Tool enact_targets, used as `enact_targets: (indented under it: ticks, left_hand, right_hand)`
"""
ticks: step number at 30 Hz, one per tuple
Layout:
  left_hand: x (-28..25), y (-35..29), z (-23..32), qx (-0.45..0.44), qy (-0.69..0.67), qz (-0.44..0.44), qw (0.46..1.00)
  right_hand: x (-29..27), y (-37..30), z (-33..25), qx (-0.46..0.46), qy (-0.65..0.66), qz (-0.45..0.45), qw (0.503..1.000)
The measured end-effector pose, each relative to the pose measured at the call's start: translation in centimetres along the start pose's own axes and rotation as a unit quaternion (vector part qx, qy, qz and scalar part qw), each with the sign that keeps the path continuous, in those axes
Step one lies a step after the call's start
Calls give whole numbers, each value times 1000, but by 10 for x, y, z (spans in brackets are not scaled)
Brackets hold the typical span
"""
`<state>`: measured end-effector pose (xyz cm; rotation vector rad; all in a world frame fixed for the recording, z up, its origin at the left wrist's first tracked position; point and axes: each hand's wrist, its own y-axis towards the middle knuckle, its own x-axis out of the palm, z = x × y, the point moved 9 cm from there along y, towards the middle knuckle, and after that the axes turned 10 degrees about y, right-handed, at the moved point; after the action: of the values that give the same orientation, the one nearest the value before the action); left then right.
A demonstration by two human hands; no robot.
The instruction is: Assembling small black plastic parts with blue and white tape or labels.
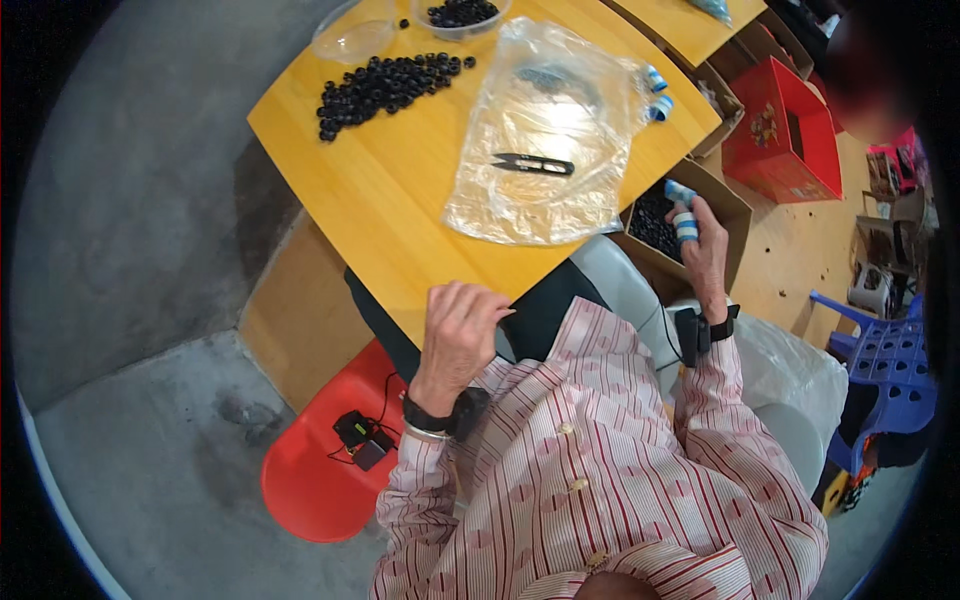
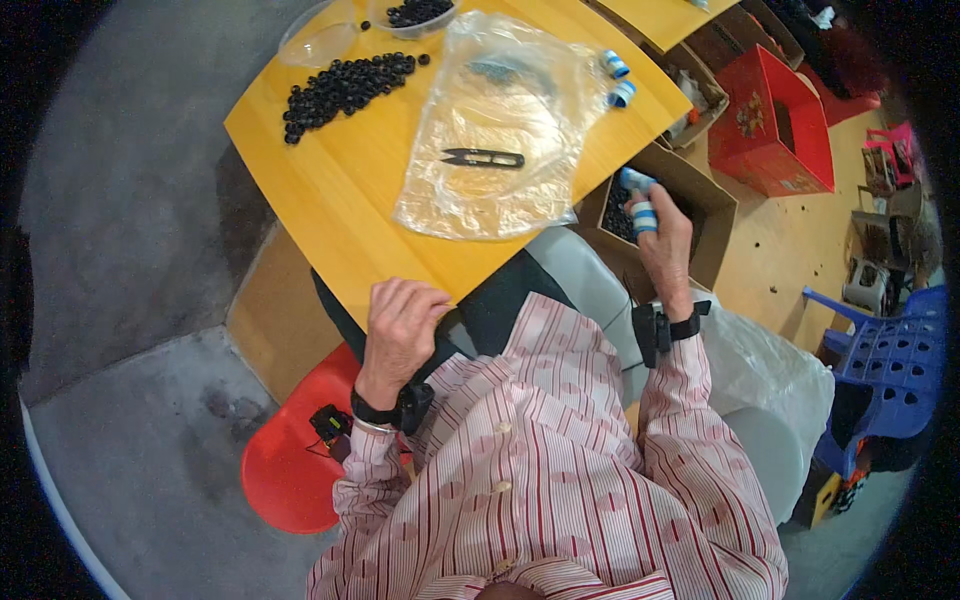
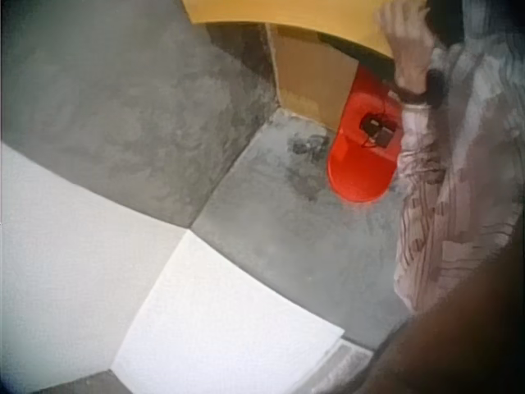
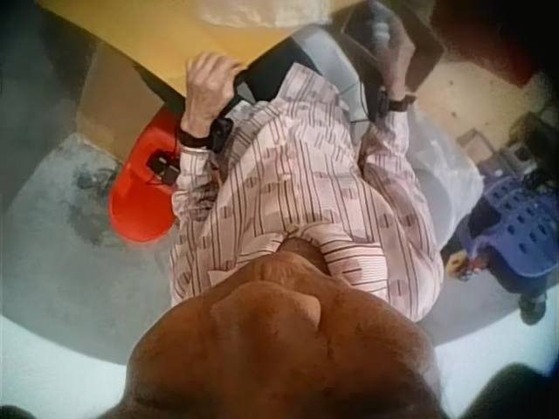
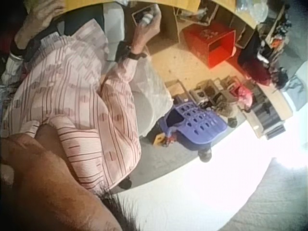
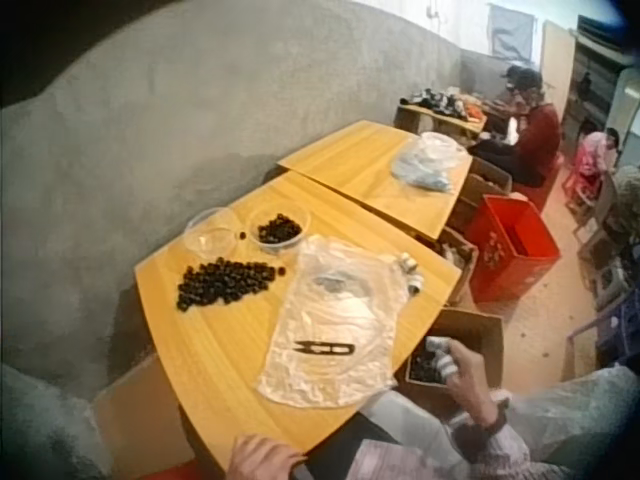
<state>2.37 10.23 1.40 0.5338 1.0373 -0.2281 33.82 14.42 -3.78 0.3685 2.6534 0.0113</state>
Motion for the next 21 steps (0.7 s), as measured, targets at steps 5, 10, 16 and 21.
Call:
enact_targets:
  ticks: [5, 10, 16, 21]
  left_hand:
    - [6, 6, -3, -17, -21, -11, 1000]
    - [1, 24, -40, -48, 7, 11, 999]
    - [-9, 58, -124, -189, -23, 44, 981]
    - [-3, 100, -178, -206, 29, 57, 977]
  right_hand:
    - [70, 15, -65, -208, -20, -84, 974]
    - [126, 43, -80, -247, -81, -144, 955]
    - [134, 70, -56, -132, 104, -83, 982]
    - [133, 73, -47, -106, 123, -71, 984]
